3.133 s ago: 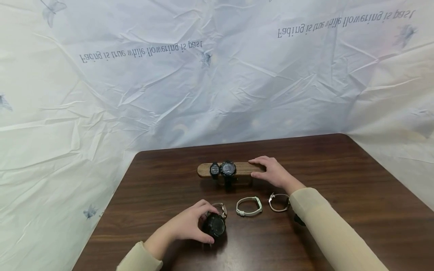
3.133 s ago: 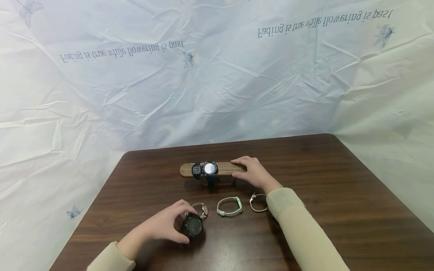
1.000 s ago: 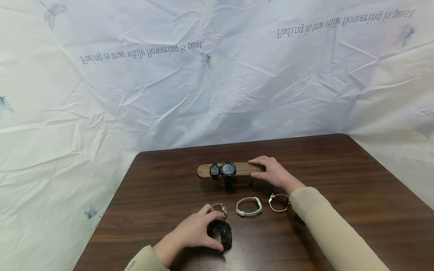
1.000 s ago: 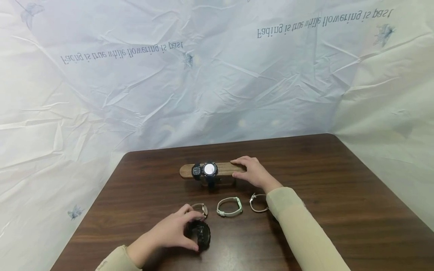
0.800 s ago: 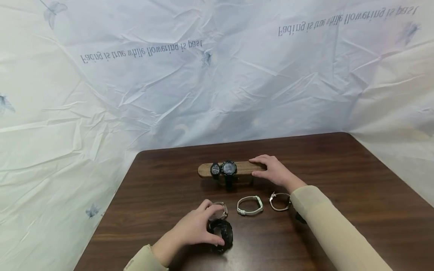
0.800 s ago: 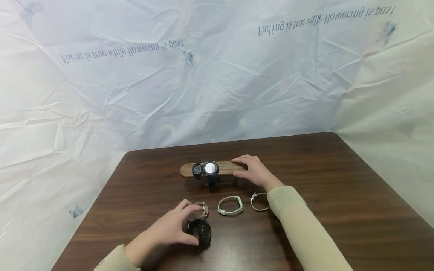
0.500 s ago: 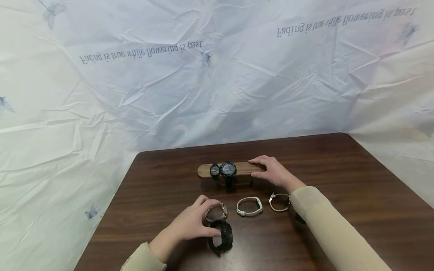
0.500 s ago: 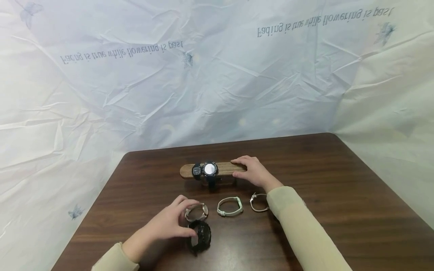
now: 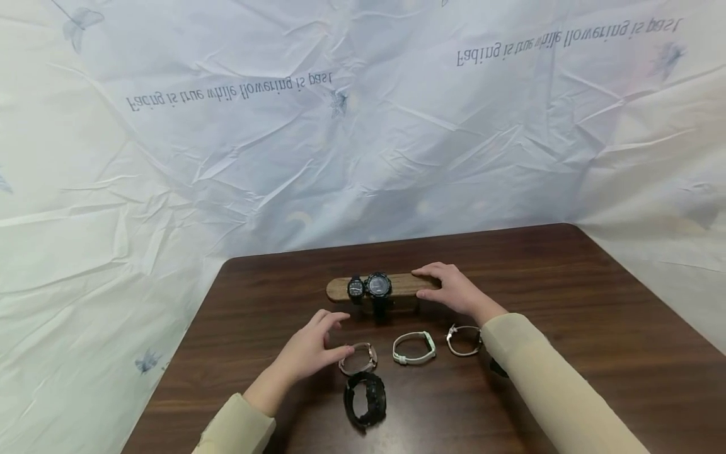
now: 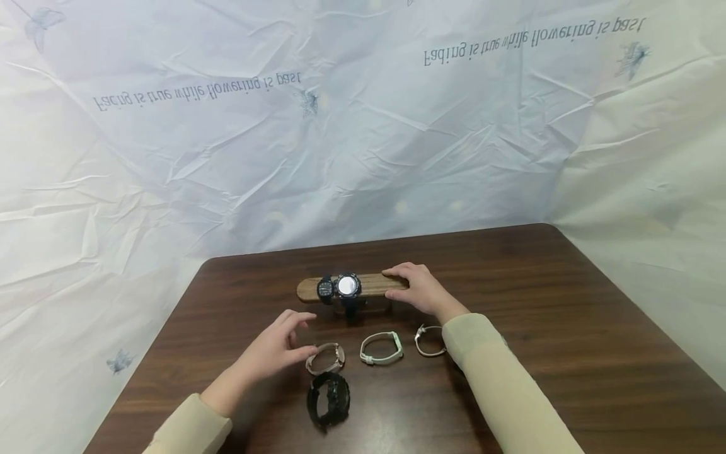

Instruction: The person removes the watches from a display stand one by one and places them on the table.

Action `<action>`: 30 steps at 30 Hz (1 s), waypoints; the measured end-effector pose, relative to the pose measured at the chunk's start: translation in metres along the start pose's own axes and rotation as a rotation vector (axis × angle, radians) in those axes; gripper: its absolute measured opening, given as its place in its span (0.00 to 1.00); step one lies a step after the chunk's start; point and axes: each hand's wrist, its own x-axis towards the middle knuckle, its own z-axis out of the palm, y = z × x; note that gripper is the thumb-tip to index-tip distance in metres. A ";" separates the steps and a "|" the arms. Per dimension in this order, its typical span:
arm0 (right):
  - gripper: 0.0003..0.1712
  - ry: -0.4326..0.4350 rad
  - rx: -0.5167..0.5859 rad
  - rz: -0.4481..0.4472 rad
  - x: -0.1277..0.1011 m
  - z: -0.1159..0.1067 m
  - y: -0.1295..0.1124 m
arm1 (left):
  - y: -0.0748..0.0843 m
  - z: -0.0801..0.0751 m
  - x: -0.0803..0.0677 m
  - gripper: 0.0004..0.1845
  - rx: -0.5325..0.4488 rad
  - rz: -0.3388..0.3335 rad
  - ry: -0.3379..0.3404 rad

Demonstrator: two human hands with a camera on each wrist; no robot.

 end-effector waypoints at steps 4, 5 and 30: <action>0.29 0.000 -0.005 0.007 -0.001 0.000 -0.001 | -0.008 0.000 0.004 0.30 0.022 0.002 0.058; 0.29 0.002 -0.005 0.007 -0.001 0.001 -0.001 | -0.010 -0.001 0.005 0.30 0.023 0.001 0.072; 0.29 -0.001 -0.020 -0.012 -0.001 0.000 -0.002 | -0.038 -0.006 0.040 0.28 0.176 0.045 0.312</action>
